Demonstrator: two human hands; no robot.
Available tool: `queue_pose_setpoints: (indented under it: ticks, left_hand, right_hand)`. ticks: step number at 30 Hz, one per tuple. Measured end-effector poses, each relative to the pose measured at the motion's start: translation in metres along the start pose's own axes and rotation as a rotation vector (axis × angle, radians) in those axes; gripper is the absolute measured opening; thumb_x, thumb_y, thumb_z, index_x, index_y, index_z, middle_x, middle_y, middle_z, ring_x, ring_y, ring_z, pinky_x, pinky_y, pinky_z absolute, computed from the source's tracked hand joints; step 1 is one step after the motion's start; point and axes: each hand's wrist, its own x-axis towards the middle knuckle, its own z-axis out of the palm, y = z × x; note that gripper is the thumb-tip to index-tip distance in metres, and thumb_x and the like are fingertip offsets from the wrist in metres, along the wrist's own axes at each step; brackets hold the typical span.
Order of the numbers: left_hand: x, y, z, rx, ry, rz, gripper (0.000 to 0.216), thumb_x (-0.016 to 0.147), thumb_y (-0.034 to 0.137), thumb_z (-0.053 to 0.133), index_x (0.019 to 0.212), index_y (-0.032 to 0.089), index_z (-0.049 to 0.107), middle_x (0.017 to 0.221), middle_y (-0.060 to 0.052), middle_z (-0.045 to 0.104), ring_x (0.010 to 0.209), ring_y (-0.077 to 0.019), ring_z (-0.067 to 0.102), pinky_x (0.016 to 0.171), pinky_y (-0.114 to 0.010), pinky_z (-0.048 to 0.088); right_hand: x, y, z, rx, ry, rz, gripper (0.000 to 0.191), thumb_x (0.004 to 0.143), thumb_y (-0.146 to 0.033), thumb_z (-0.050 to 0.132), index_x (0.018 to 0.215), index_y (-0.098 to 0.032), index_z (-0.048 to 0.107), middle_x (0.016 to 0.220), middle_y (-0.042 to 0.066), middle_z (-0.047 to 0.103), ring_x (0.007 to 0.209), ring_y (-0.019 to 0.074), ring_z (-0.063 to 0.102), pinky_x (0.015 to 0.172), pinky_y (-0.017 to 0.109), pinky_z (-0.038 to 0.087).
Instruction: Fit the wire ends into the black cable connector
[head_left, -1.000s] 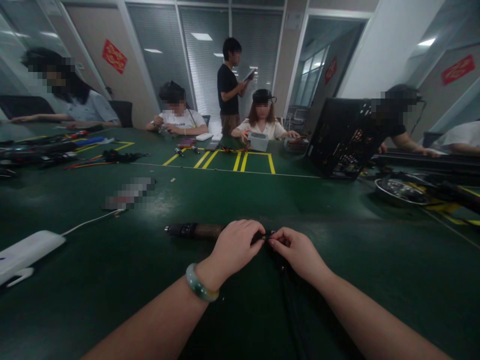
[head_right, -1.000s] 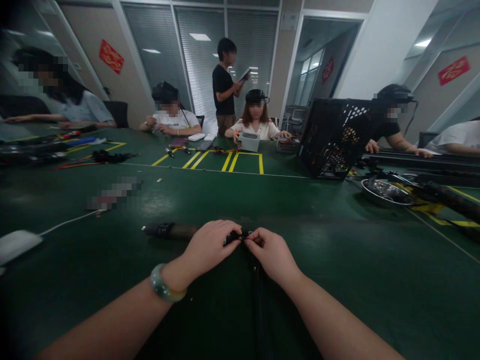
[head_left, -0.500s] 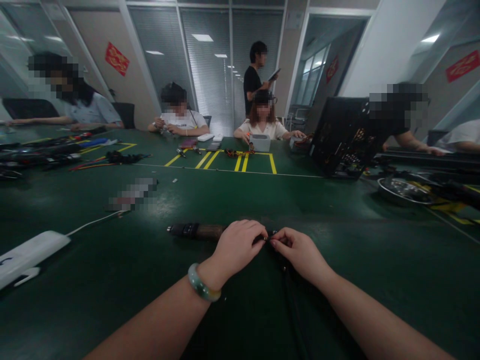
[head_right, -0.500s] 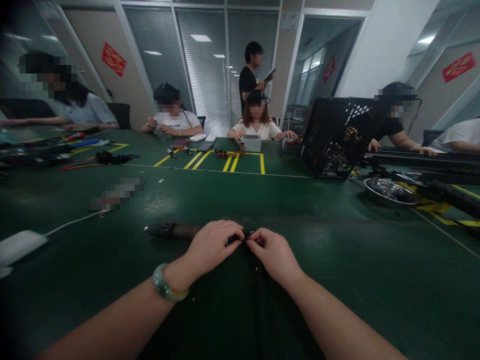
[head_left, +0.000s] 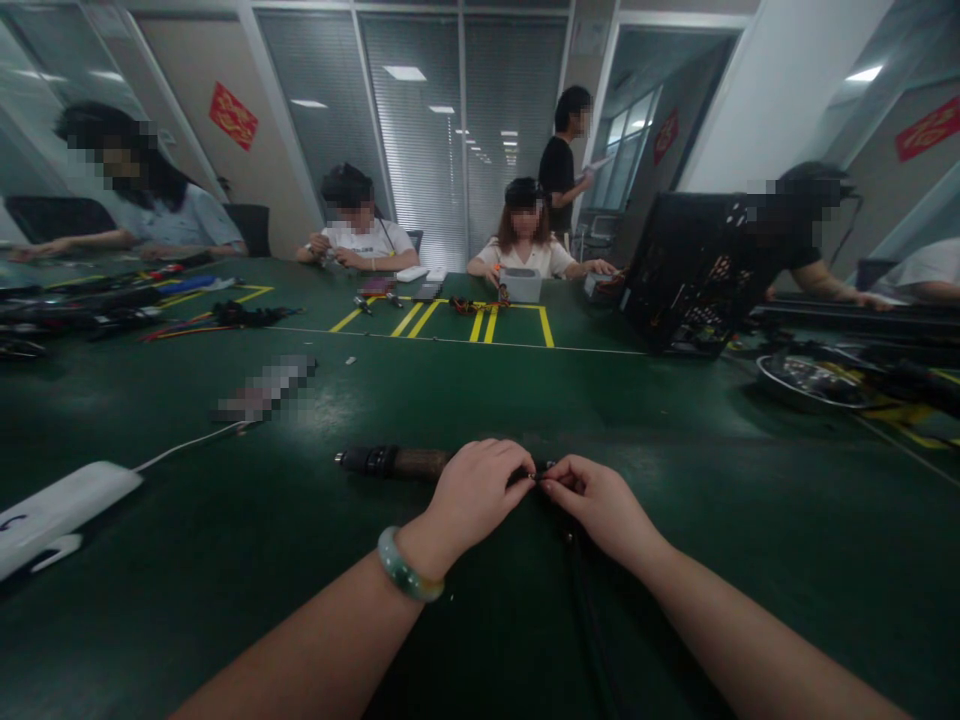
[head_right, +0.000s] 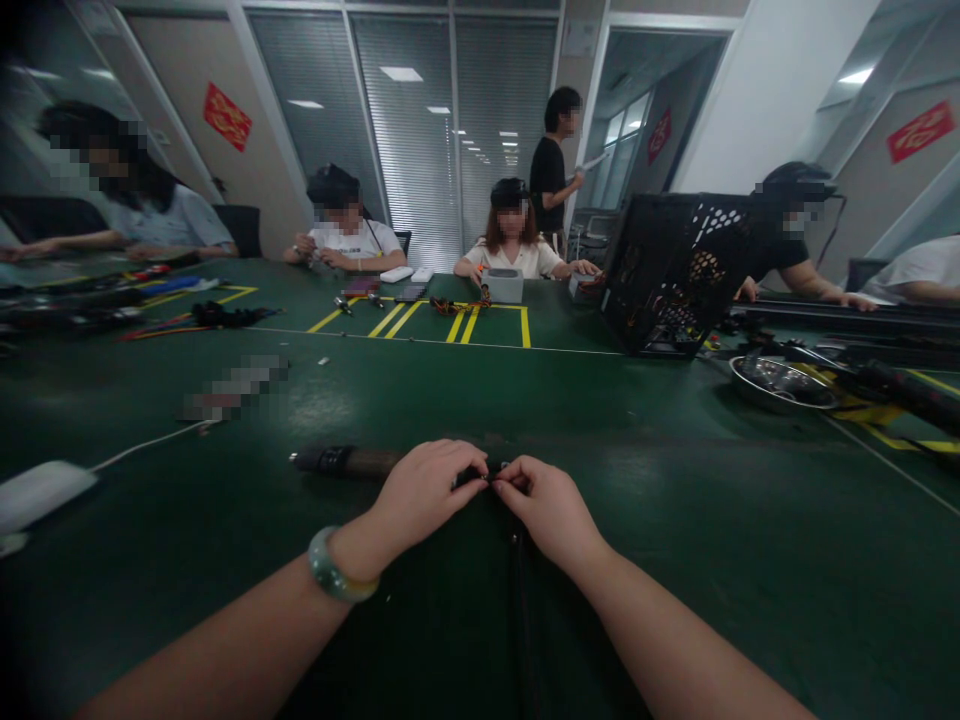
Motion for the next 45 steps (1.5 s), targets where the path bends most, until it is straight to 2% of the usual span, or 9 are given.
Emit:
queue_pose_setpoints:
  ticks: [13, 20, 25, 38, 45]
  left_hand:
    - [0.0, 0.001, -0.001, 0.019, -0.007, 0.0, 0.009, 0.086, 0.023, 0.06, 0.094, 0.024, 0.062, 0.1, 0.001, 0.064, 0.095, -0.0184, 0.057, 0.086, -0.035, 0.044]
    - [0.0, 0.003, -0.001, 0.016, 0.002, -0.026, 0.013, 0.086, 0.024, 0.06, 0.098, 0.024, 0.06, 0.098, 0.001, 0.064, 0.093, -0.0186, 0.058, 0.084, -0.035, 0.044]
    - [0.0, 0.003, -0.002, 0.015, -0.008, -0.011, 0.009, 0.085, 0.024, 0.061, 0.094, 0.022, 0.06, 0.096, 0.0, 0.064, 0.091, -0.0193, 0.057, 0.081, -0.035, 0.043]
    - [-0.001, 0.001, -0.002, 0.027, -0.019, 0.009, 0.012, 0.09, 0.026, 0.056, 0.1, 0.024, 0.063, 0.105, 0.001, 0.064, 0.099, -0.0185, 0.057, 0.09, -0.037, 0.042]
    - [-0.001, 0.002, -0.004, 0.031, -0.025, 0.008, 0.012, 0.09, 0.027, 0.056, 0.1, 0.024, 0.062, 0.104, 0.0, 0.064, 0.099, -0.0187, 0.057, 0.089, -0.036, 0.043]
  right_hand:
    - [-0.001, -0.003, 0.0, 0.01, -0.006, 0.005, 0.011, 0.087, -0.03, 0.059, 0.09, -0.021, 0.065, 0.083, -0.001, 0.068, 0.073, 0.0149, 0.063, 0.061, 0.023, 0.045]
    - [0.0, 0.0, 0.0, 0.014, -0.013, -0.004, 0.014, 0.087, -0.032, 0.059, 0.092, -0.021, 0.065, 0.084, 0.0, 0.068, 0.074, 0.0156, 0.063, 0.061, 0.024, 0.045]
    - [0.001, 0.003, 0.001, 0.004, -0.005, -0.029, 0.012, 0.087, -0.031, 0.06, 0.091, -0.021, 0.065, 0.082, -0.001, 0.068, 0.074, 0.0149, 0.063, 0.063, 0.023, 0.044]
    - [0.002, 0.007, 0.002, 0.019, -0.013, -0.036, 0.013, 0.087, -0.032, 0.06, 0.093, -0.022, 0.066, 0.083, -0.001, 0.068, 0.075, 0.0152, 0.062, 0.064, 0.023, 0.044]
    - [0.002, 0.007, 0.003, 0.011, -0.014, -0.029, 0.014, 0.087, -0.032, 0.06, 0.093, -0.021, 0.066, 0.082, -0.001, 0.067, 0.073, 0.0154, 0.062, 0.062, 0.023, 0.044]
